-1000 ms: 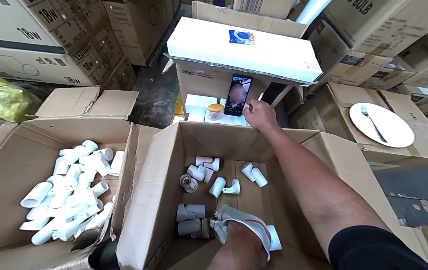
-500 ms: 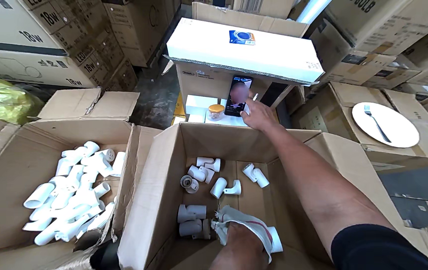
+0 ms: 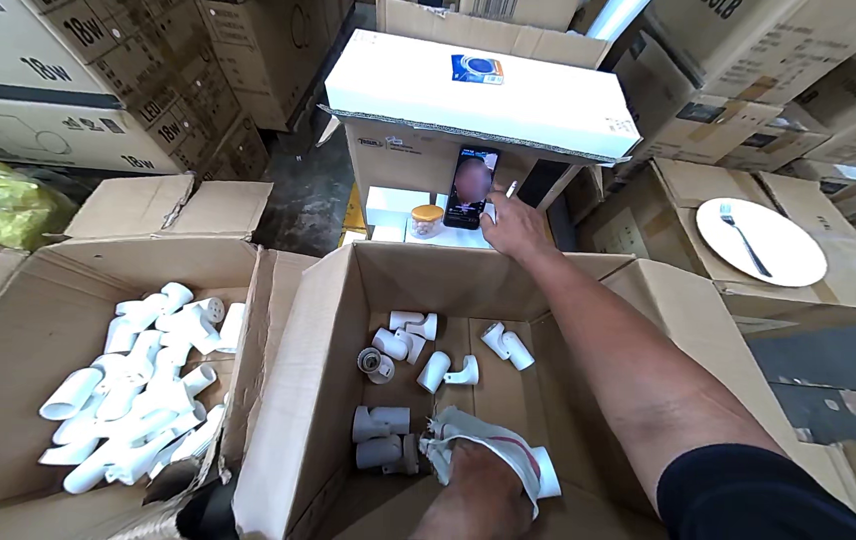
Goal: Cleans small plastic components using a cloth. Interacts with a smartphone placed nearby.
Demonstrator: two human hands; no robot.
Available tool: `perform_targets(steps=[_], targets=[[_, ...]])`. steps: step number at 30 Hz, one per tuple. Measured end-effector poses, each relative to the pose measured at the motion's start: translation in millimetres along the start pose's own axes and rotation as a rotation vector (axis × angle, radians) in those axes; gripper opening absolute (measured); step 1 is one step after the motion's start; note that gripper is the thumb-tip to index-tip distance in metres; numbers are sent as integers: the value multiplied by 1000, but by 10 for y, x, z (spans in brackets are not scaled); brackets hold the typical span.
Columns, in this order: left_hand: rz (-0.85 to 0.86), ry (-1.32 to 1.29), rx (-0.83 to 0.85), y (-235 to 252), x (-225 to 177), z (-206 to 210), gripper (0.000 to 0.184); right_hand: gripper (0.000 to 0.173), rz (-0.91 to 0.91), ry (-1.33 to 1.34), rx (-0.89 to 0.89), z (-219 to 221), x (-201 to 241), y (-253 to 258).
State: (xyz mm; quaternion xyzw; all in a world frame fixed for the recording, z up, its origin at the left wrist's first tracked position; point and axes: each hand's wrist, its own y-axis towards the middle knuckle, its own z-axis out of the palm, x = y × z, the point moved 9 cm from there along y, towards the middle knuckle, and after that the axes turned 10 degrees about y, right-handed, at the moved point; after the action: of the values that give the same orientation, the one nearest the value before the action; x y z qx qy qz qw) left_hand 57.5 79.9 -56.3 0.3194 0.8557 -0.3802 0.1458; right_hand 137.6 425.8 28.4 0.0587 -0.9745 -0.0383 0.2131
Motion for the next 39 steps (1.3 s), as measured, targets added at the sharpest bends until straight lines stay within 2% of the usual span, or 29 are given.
perform_targets(steps=[8,17,20,25,29,39], targets=[[-2,-13,6,-15,5,-7,39,42,121,-69,40,-10,-23,-63],[-10,21,43,5,4,30,41,47,231,-133,-34,-89,7,-205],[-9,22,49,21,12,53,42,44,349,-44,-47,-95,-138,-221],[-11,10,27,20,30,50,41,33,445,170,-85,-92,-314,-222],[-14,21,31,12,27,41,40,32,547,239,-102,-94,-418,-247],[-25,-18,10,-18,27,10,40,28,503,261,-173,-169,-404,-260]])
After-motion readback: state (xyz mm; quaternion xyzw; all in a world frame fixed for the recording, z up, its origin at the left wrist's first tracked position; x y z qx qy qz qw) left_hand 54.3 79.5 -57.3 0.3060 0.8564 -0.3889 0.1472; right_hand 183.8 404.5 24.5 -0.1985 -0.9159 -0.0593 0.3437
